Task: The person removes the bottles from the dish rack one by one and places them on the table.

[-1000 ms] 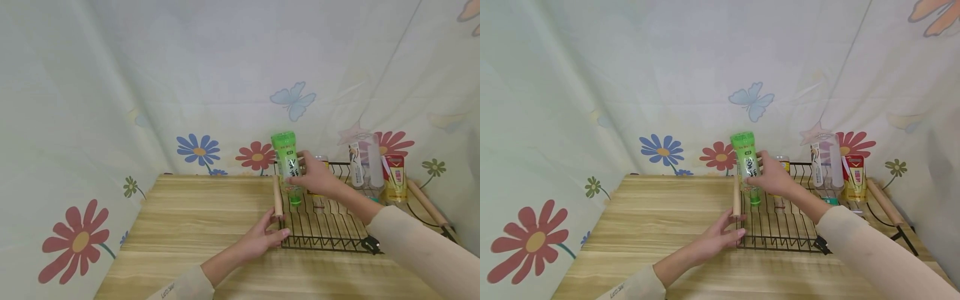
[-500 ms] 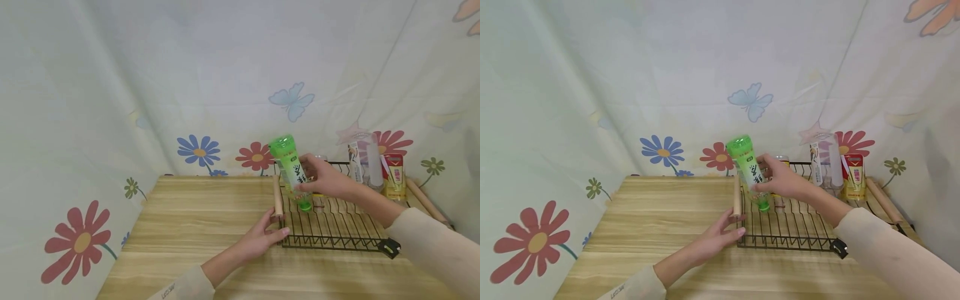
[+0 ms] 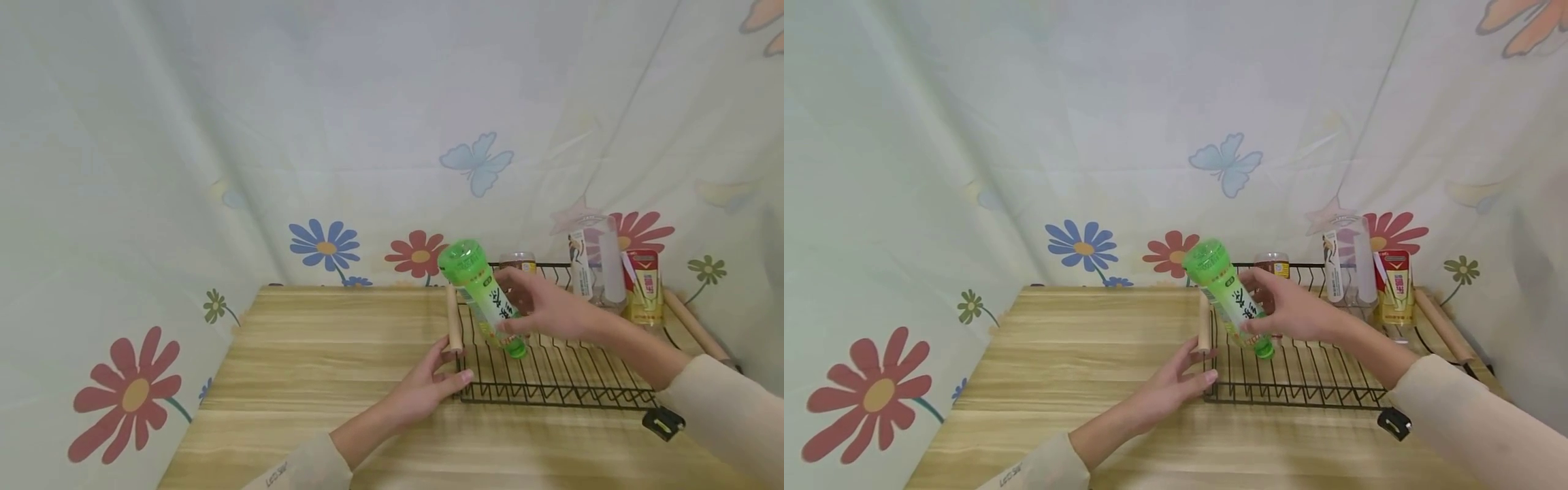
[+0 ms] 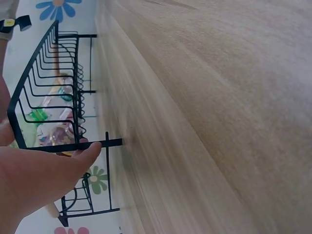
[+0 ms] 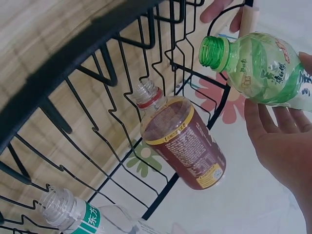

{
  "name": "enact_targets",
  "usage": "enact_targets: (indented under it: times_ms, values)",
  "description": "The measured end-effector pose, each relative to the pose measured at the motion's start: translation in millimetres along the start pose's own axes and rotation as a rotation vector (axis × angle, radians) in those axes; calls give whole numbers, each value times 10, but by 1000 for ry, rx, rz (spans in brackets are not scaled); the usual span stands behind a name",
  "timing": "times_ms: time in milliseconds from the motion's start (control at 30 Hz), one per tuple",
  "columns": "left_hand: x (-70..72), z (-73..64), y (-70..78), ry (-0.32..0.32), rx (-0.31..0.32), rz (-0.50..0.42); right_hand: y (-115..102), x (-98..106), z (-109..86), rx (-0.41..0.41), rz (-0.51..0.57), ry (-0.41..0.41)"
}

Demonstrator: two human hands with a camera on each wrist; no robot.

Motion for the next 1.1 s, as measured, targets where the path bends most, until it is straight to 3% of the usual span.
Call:
enact_targets:
  times_ms: [200, 333, 567, 800, 1000, 1100]
  values:
    - [-32, -47, 41, 44, 31, 46, -23, -27, -110, 43, -33, 14]
    - [80, -107, 170, 60, 28, 142, -99, 3, -142, 46, -57, 36]
    - [427, -230, 734, 166, -138, 376, -261, 104, -197, 43, -143, 77]
    - [608, -337, 1279, 227, -277, 548, -359, 111, -237, 52, -219, 57]
    - [636, -329, 1588, 187, -380, 699, -426, 86, -223, 92, -343, 35]
    - [613, -299, 1656, 130, -388, 783, -464, 63, -215, 111, -410, 33]
Point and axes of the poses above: each hand's wrist, its own z-axis towards the middle knuckle, its own x-axis out of the back of the hand, y = z × x, the point moved 1 cm from there along z, towards the middle knuckle, and after that the axes turned 1 degree about y, right-handed, at the moved point
